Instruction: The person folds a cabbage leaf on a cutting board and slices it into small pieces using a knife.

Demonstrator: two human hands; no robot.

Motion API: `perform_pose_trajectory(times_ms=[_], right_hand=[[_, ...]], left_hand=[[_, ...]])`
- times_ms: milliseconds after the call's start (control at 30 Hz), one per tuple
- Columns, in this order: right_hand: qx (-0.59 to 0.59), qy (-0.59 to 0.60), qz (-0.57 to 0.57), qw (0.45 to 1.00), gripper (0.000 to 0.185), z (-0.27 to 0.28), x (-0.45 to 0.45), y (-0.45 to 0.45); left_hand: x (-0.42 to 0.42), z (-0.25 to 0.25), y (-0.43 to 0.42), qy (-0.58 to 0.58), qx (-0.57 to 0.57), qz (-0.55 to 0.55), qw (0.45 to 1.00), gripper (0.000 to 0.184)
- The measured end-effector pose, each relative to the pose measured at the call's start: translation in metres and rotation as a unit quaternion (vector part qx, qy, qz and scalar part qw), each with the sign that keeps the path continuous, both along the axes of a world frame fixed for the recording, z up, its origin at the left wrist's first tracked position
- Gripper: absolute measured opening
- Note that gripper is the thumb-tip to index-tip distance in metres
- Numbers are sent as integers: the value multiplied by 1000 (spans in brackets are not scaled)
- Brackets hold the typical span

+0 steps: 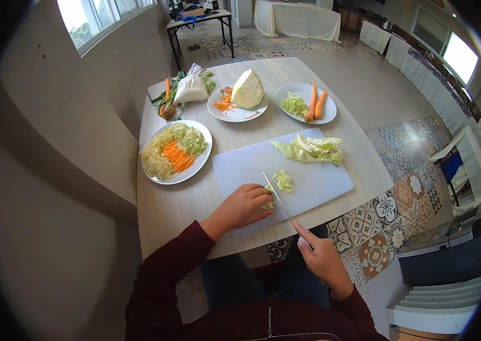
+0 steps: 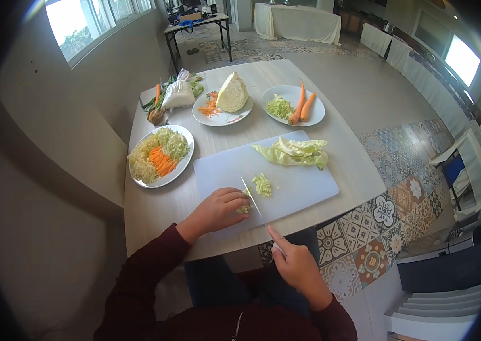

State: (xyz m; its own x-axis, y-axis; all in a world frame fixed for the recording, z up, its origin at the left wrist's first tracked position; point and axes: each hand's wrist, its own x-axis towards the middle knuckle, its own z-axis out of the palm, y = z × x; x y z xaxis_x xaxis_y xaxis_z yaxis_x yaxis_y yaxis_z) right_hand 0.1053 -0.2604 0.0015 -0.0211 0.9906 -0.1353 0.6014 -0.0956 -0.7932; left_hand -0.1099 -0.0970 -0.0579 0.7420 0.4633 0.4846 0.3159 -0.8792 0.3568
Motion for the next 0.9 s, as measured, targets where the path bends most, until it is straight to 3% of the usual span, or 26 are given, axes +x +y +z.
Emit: perform_pose_trajectory(times_ms=[333, 500, 900], right_hand=[[-19, 92, -42, 995, 48, -7, 1, -3], [-3, 88, -39, 995, 48, -12, 6, -6], [-3, 35, -5, 999, 49, 2, 14, -17]], left_hand=[[-4, 7, 3, 13, -23, 10, 1000, 30], [-6, -3, 11, -21, -1, 62, 998, 31], [-8, -2, 12, 51, -43, 72, 995, 27]])
